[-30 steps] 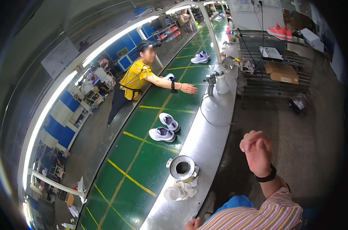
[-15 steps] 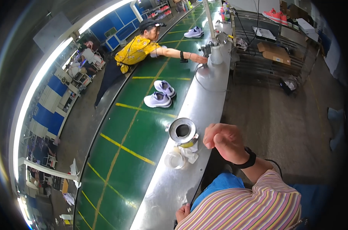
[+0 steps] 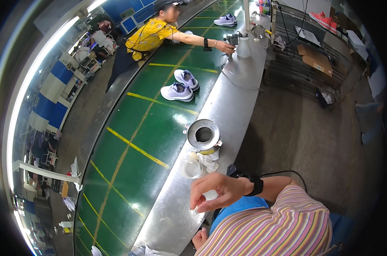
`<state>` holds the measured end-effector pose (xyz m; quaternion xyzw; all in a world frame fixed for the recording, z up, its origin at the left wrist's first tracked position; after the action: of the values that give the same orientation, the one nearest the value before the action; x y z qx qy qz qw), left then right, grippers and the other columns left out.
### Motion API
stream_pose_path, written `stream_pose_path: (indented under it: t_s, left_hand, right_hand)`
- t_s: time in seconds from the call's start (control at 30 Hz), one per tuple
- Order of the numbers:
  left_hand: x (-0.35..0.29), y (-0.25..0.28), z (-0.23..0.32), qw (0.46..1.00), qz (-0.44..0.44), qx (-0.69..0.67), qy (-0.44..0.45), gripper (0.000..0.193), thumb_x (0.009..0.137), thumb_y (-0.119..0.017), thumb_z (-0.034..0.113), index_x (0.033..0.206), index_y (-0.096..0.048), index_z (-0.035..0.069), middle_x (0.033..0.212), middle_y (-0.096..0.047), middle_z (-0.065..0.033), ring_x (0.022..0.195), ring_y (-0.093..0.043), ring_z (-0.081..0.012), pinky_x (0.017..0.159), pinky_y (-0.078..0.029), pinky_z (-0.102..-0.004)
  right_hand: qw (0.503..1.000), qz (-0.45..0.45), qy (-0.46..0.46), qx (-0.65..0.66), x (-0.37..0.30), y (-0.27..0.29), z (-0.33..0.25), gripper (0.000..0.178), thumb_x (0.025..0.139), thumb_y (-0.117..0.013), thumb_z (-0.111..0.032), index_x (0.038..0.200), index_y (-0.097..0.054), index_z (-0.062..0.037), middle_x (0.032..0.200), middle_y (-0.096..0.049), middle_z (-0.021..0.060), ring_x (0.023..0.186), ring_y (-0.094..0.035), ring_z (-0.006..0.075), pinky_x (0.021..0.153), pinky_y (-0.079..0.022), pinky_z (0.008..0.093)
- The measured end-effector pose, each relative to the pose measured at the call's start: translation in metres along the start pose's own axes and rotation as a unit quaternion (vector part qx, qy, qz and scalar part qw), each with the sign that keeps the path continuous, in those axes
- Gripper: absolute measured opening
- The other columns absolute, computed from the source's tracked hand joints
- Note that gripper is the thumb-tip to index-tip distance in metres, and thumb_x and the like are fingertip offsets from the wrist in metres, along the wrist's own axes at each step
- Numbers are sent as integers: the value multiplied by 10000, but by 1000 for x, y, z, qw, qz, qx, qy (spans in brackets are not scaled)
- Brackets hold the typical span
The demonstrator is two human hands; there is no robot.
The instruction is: Inspecting and cleaning purple and white sneakers on a conveyor belt using a cloth and liquid cleaning solution.
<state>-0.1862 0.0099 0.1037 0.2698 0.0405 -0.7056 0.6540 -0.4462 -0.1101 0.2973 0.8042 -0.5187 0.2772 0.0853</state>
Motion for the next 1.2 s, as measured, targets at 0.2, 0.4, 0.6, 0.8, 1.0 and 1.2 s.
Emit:
stream_pose_path:
  t_s: [0.2, 0.4, 0.6, 0.8, 1.0, 1.2]
  left_hand:
    - [-3, -16, 15, 997, -33, -18, 61, 426, 885, -544, 235, 501, -480, 63, 483, -478, 26, 470, -358, -31, 417, -280, -237]
    - [0, -14, 17, 999, -44, -3, 24, 430, 890, -534, 245, 506, -480, 60, 488, -478, 31, 468, -357, -32, 416, -279, -236]
    - [-2, -12, 23, 995, -69, 69, -5, 457, 910, -476, 300, 554, -481, 13, 465, -409, 28, 457, -339, -49, 409, -270, -251]
    - [8, -19, 16, 977, -118, 176, -3, 378, 896, -470, 290, 666, -535, -3, 525, -485, -130, 475, -471, -147, 478, -380, -316]
    - [-4, -4, 22, 966, -98, 238, -29, 405, 885, -442, 377, 664, -515, 47, 667, -541, -185, 625, -531, -377, 546, -394, -445]
    - [-22, -2, -4, 983, 27, 170, -70, 395, 873, -463, 370, 660, -547, 48, 654, -556, -165, 642, -551, -352, 576, -422, -436]
  right_hand:
    - [998, -36, -32, 31, -5, 4, 17, 120, 803, -642, -122, 869, -625, -23, 811, -605, 49, 693, -524, 107, 607, -432, 225]
    - [997, -36, -60, 32, -10, -2, 18, 127, 820, -625, -168, 819, -624, -41, 770, -590, 15, 672, -521, 85, 613, -430, 224]
    - [991, -76, -104, 47, -42, -22, 25, 129, 825, -617, -145, 860, -619, -21, 799, -590, 44, 685, -517, 103, 616, -422, 228]
    - [952, -140, -272, 2, -74, -25, 67, 163, 798, -613, -180, 824, -613, -19, 725, -599, 72, 683, -573, 143, 611, -451, 266]
    - [906, -246, -255, -233, -86, -26, 112, 194, 768, -610, -224, 857, -615, -51, 769, -591, 117, 712, -578, 271, 642, -460, 337]
    - [838, -388, -309, -227, -75, -71, 131, 233, 706, -685, -195, 874, -613, -51, 746, -585, 113, 700, -580, 263, 639, -465, 345]
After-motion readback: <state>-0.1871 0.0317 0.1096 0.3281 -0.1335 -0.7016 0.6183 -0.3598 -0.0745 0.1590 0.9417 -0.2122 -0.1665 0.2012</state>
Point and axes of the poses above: each hand's wrist, its own x-axis towards the middle knuckle, its own y-axis out of the back of the hand, z = x × y, the point moved 2 cm from there along x, towards the middle knuckle
